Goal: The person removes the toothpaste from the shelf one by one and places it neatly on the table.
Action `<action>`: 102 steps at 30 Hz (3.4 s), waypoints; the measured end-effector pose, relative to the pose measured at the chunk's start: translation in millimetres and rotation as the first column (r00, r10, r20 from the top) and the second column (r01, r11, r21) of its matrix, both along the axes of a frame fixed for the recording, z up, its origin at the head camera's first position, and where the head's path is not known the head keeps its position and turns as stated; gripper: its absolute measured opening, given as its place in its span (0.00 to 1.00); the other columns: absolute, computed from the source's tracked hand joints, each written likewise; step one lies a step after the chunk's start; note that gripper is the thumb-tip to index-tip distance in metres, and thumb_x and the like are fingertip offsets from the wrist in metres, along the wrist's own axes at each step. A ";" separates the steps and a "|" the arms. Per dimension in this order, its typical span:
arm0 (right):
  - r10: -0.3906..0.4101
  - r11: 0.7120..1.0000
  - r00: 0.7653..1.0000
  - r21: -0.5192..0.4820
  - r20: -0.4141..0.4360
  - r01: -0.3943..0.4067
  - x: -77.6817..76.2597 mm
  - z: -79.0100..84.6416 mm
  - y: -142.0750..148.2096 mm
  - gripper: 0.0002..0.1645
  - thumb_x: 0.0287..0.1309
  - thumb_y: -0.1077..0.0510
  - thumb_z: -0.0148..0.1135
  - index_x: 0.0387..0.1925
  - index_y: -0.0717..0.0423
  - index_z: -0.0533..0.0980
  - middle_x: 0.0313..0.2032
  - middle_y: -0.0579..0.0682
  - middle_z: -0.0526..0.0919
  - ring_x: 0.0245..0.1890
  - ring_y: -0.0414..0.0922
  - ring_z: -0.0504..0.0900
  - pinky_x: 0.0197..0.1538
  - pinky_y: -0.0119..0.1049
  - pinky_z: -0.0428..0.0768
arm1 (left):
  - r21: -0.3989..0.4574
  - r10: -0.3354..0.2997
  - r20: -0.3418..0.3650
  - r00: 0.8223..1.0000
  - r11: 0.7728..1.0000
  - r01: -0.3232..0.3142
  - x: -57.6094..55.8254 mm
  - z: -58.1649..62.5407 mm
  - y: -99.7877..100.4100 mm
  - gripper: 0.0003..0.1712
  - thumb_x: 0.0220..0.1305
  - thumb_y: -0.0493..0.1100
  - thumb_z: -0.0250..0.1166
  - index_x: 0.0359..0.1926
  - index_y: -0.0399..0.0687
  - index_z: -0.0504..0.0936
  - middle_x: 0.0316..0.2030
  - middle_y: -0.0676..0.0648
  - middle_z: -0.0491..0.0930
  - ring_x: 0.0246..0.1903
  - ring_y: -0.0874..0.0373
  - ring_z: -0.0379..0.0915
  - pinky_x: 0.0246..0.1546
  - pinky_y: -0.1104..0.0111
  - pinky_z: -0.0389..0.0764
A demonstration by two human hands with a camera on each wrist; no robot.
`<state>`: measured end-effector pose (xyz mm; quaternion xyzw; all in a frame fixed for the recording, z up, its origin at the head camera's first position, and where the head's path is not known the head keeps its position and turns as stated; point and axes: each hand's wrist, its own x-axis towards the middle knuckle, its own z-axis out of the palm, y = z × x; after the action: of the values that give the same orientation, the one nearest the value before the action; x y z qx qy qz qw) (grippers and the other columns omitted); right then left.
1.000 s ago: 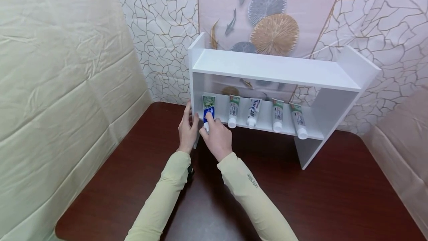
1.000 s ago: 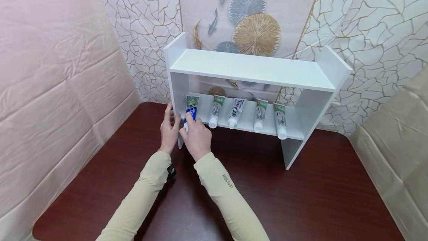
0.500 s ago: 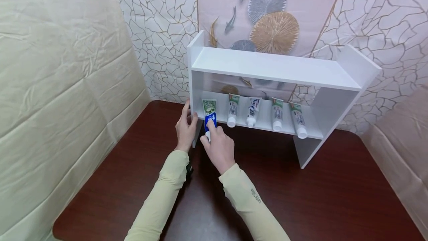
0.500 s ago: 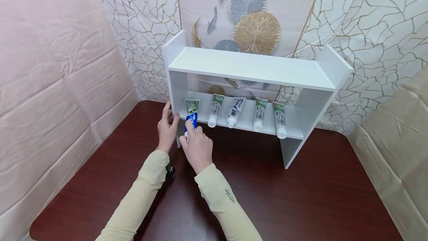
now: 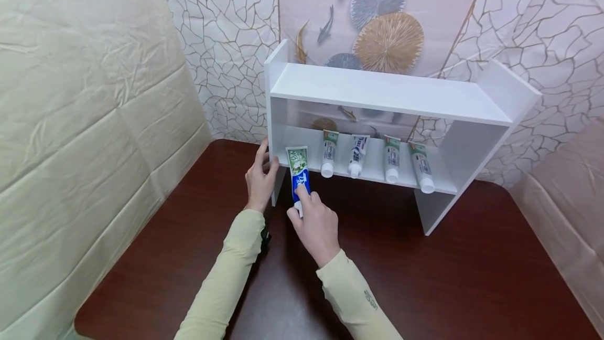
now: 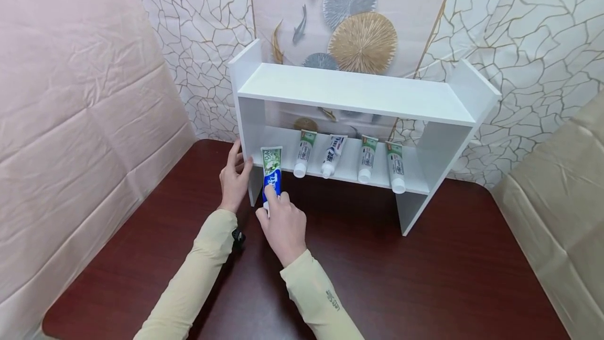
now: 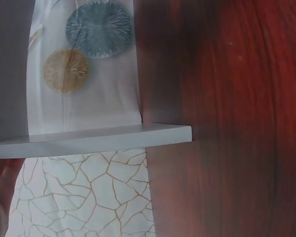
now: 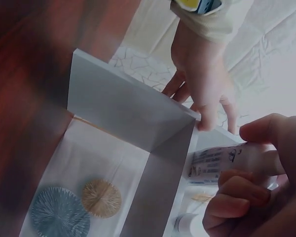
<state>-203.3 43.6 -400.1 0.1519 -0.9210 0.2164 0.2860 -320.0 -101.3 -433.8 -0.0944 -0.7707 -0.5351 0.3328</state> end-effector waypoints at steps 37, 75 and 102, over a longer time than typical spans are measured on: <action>0.130 0.985 0.889 -0.160 0.440 -0.065 45.1 -41.1 36.3 0.24 0.61 0.57 0.59 0.59 0.51 0.68 0.43 0.53 0.83 0.23 0.40 0.71 0.25 0.30 0.67 | 0.070 -0.096 0.079 0.992 0.993 0.090 -13.1 2.2 5.9 0.34 0.74 0.49 0.48 0.75 0.76 0.48 0.71 0.51 0.61 0.65 0.51 0.67 0.56 0.49 0.75; 0.235 0.923 0.717 0.079 0.656 -0.375 42.6 -61.6 36.1 0.34 0.65 0.46 0.58 0.69 0.50 0.65 0.49 0.56 0.80 0.41 0.47 0.83 0.43 0.41 0.79 | 0.042 -0.047 0.023 0.999 0.998 0.047 -6.7 0.2 8.9 0.33 0.74 0.48 0.50 0.75 0.72 0.52 0.67 0.44 0.69 0.53 0.43 0.75 0.41 0.51 0.77; -0.051 0.999 0.952 0.004 0.302 0.052 -52.9 38.1 42.3 0.41 0.65 0.47 0.59 0.74 0.53 0.55 0.15 0.52 0.71 0.10 0.44 0.64 0.17 0.34 0.59 | 0.073 -0.031 0.056 0.998 0.997 0.026 -3.6 2.8 11.5 0.31 0.75 0.50 0.49 0.73 0.80 0.53 0.62 0.44 0.75 0.49 0.46 0.77 0.38 0.55 0.76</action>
<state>-256.2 86.0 -362.0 0.0923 -0.9571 0.2314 0.1478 -323.5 -89.8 -430.9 -0.0778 -0.7586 -0.5699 0.3061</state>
